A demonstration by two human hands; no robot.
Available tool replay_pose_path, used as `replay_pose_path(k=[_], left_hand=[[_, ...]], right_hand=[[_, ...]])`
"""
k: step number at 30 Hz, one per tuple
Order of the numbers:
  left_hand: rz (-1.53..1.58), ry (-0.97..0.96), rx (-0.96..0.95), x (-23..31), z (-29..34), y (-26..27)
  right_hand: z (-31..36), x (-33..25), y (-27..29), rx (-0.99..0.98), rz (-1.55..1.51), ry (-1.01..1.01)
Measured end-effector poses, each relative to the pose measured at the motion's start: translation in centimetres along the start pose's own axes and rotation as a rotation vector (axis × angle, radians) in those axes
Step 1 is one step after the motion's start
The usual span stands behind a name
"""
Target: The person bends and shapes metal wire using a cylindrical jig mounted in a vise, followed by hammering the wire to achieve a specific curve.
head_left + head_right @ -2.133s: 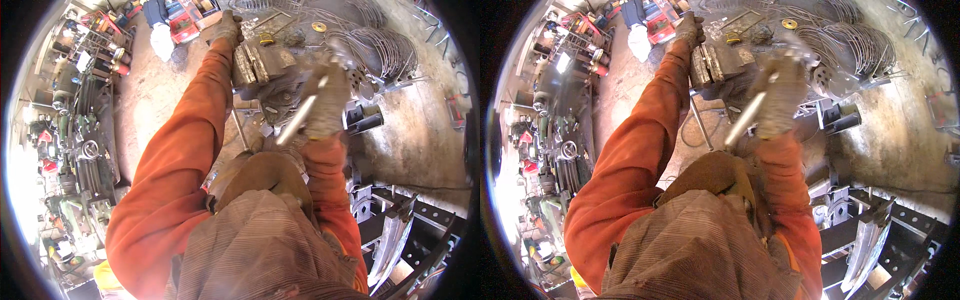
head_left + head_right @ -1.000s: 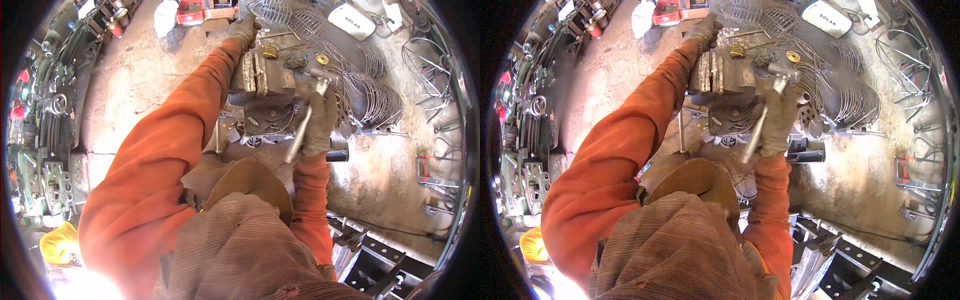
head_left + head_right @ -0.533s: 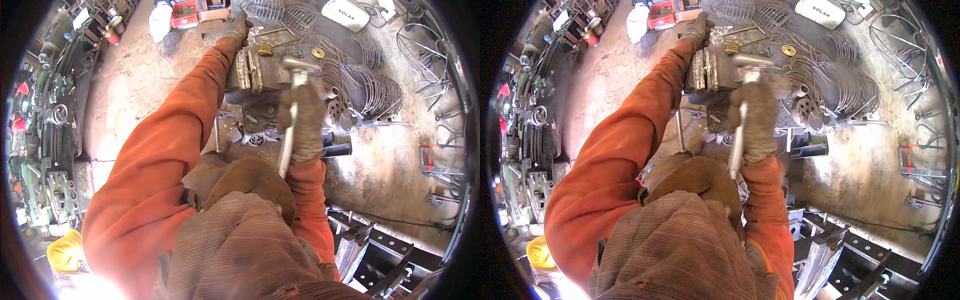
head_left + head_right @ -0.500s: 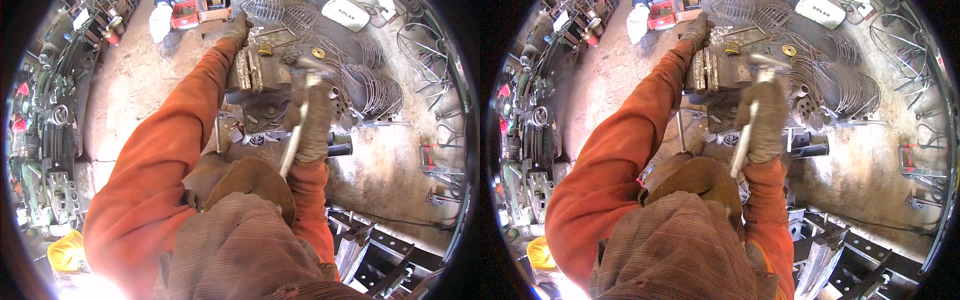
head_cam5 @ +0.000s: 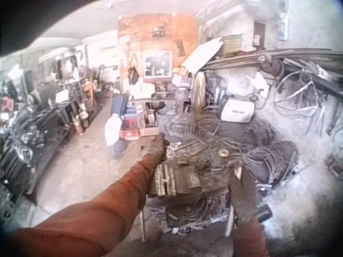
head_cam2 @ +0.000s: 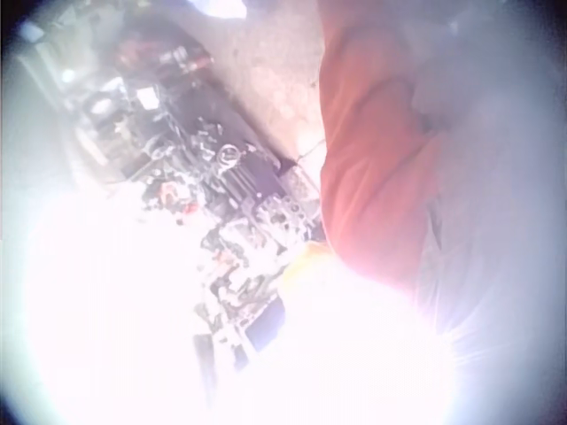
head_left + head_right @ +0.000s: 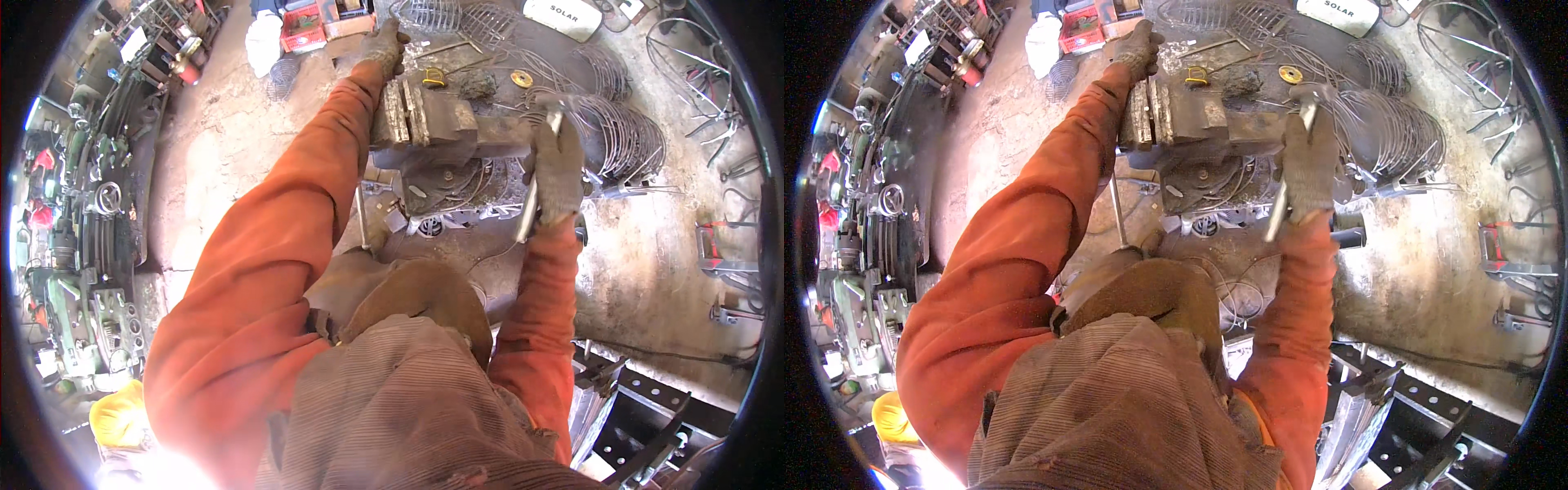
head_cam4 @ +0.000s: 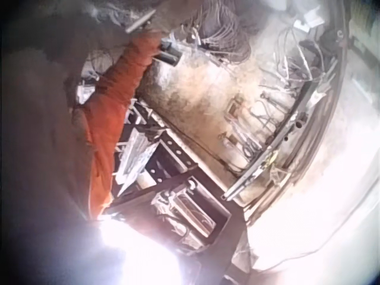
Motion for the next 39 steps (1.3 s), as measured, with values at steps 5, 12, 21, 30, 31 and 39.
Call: replay_pose_path(k=[5,12,21,30,31,39], left_hand=[[-0.002,0.021,-0.019,0.2,0.9,-1.1],[0.013,0.006,-0.015,-0.3,0.0,-0.5],[-0.013,0.05,-0.115,-0.2,3.3,4.7],[0.124,0.463,0.356,-13.7,28.3,15.1],[0.058,0.44,0.235,-14.1,30.0,14.4],[0.46,0.794,-0.107,-9.6,32.6,12.7]], right_hand=[[-6.8,7.3,-1.5,-0.127,0.516,0.201],[-7.6,0.9,-1.5,-0.44,0.946,0.316],[4.0,-9.6,-6.8,-0.328,0.193,0.551],[5.6,-8.5,-11.5,-0.06,0.134,0.563],[5.5,-8.6,-11.9,-0.063,0.136,0.6],[4.4,-8.1,-12.3,0.053,0.265,0.721]])
Point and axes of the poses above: each hand's wrist, its own z-axis away from the middle knuckle, its own y-axis out of the back of the hand, x = y × z, the point moved 3 cm from there along -z, towards the middle knuckle, and after that the axes turned 15 degrees about z, right-handed, at the moved point
